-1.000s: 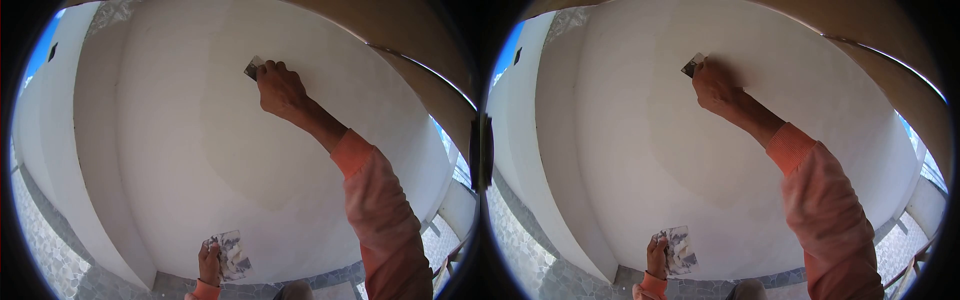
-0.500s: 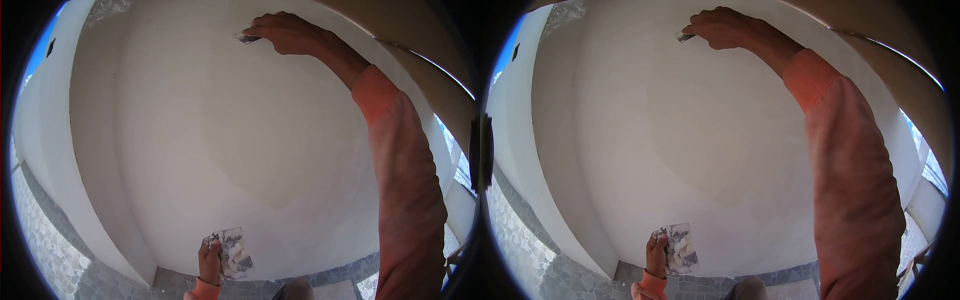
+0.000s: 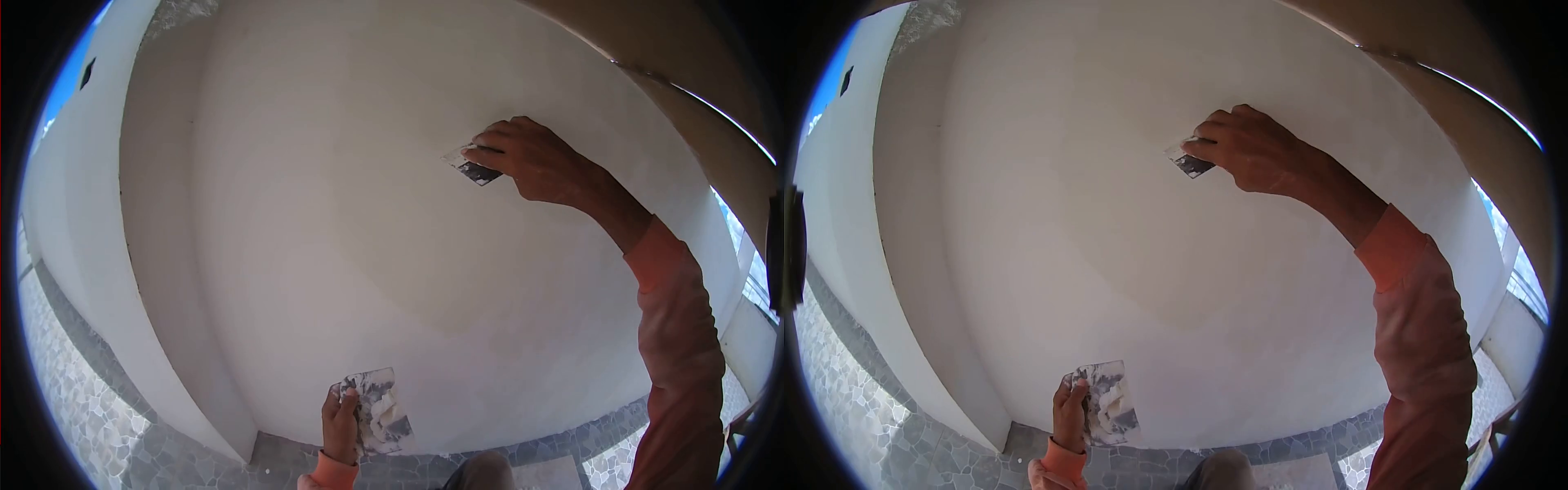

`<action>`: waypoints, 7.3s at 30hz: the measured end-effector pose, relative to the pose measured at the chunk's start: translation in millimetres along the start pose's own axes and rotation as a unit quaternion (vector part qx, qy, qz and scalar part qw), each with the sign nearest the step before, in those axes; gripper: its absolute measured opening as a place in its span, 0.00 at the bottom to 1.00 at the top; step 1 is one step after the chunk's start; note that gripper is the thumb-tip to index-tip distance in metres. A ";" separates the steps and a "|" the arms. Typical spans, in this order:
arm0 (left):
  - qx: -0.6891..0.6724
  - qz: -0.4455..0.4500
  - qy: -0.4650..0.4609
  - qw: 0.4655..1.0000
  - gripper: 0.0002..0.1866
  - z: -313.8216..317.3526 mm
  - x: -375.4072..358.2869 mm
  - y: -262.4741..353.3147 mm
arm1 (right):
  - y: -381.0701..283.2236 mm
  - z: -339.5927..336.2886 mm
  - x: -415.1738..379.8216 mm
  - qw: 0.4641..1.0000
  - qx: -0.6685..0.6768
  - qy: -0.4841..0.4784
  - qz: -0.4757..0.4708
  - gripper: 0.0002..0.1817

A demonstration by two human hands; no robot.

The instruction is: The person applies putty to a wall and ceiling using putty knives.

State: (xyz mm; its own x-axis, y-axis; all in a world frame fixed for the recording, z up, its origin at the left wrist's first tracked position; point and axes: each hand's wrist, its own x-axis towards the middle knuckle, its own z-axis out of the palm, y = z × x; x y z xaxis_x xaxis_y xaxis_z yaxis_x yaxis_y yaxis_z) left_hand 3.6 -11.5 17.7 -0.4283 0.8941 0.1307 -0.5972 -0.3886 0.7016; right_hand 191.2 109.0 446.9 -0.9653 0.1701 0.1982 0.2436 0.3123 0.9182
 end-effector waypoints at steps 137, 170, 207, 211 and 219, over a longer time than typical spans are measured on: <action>-0.015 -0.004 -0.023 1.000 0.10 -2.6 2.9 -1.8 | 2.1 2.6 55.0 0.940 0.056 0.181 0.284 0.15; -0.009 -0.007 -0.035 0.999 0.10 -2.8 3.4 -0.9 | 40.8 4.3 -2.3 0.989 -0.104 0.075 -0.079 0.31; -0.002 -0.002 -0.028 1.000 0.12 -4.7 3.7 -1.4 | -58.4 33.1 57.1 0.971 -0.100 0.186 0.112 0.13; 0.015 -0.004 -0.023 1.000 0.11 -5.0 3.4 1.1 | -85.7 33.0 30.0 0.986 0.080 0.136 0.057 0.14; -0.013 -0.019 -0.015 1.000 0.10 0.7 0.2 4.8 | -42.8 19.1 -7.3 0.930 0.073 0.259 0.252 0.20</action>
State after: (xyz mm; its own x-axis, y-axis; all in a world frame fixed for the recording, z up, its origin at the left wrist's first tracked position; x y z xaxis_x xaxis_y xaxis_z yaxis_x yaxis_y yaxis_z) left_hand 1.1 -13.0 21.6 -0.3837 0.9149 0.1257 -0.6300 -0.3588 0.6887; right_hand 189.6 112.2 399.5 -0.6321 -0.1318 0.7636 0.6506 0.4450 0.6154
